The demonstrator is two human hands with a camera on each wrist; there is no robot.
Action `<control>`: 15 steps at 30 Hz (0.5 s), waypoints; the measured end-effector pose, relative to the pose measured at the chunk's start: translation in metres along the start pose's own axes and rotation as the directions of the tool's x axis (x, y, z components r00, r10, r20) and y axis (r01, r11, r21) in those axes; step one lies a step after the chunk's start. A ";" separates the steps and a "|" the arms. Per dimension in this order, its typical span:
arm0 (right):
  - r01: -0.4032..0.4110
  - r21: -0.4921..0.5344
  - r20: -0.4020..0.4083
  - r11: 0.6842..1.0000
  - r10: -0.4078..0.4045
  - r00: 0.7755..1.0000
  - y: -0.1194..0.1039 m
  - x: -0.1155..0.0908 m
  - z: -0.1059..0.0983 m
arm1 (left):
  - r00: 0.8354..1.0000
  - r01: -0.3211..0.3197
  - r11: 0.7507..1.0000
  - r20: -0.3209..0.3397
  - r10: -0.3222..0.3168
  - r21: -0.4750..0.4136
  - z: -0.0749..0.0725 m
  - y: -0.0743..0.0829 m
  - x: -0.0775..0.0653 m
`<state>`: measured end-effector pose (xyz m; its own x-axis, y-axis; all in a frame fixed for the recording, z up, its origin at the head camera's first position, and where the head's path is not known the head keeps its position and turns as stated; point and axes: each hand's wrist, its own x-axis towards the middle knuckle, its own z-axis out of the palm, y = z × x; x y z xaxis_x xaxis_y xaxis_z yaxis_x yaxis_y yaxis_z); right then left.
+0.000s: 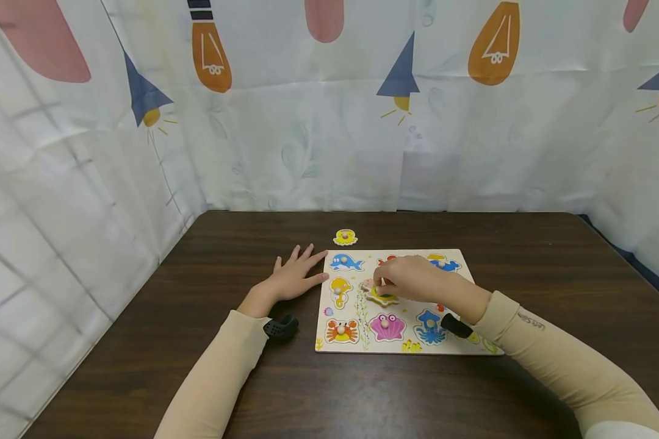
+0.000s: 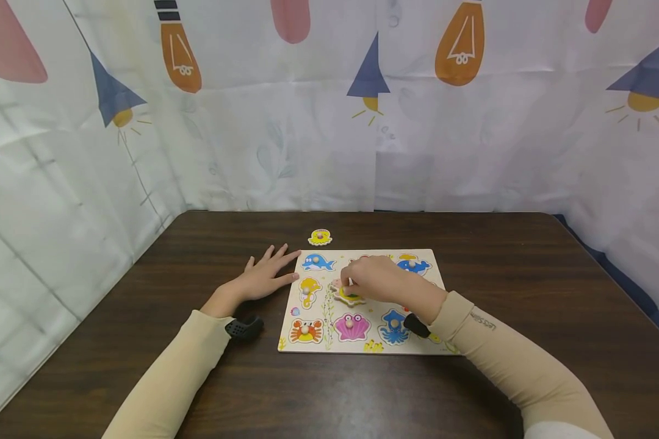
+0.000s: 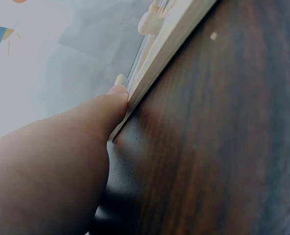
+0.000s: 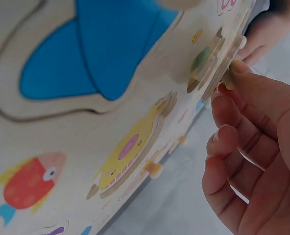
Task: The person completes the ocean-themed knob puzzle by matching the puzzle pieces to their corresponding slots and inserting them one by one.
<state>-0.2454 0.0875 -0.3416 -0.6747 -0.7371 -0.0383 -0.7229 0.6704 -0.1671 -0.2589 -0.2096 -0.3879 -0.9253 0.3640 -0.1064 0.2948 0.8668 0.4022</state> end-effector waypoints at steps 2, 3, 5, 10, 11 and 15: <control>0.000 0.004 0.011 1.000 0.000 1.000 0.000 0.001 0.000 | 1.000 0.000 1.000 -0.001 0.000 -0.001 0.000 0.000 0.000; 0.002 0.006 0.014 1.000 -0.002 1.000 0.000 0.001 0.001 | 1.000 -0.001 1.000 -0.002 0.001 -0.001 0.000 0.000 0.000; 0.007 0.011 0.020 1.000 -0.007 1.000 -0.001 0.001 0.001 | 1.000 -0.001 1.000 -0.004 0.001 -0.002 0.000 0.000 0.000; 0.011 0.015 0.027 1.000 -0.012 1.000 -0.004 0.003 0.000 | 1.000 -0.001 1.000 -0.005 0.001 -0.003 0.000 -0.001 0.001; 0.010 0.014 0.030 1.000 -0.010 0.999 -0.004 0.003 0.000 | 1.000 -0.001 1.000 -0.005 0.001 -0.002 0.001 -0.001 0.001; 0.002 0.010 0.041 1.000 -0.002 0.999 -0.004 0.005 0.001 | 1.000 0.001 1.000 -0.005 -0.001 0.001 0.001 -0.002 0.001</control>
<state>-0.2459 0.0809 -0.3421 -0.6664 -0.7415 -0.0779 -0.7228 0.6681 -0.1767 -0.2603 -0.2101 -0.3897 -0.9267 0.3616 -0.1024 0.2941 0.8673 0.4015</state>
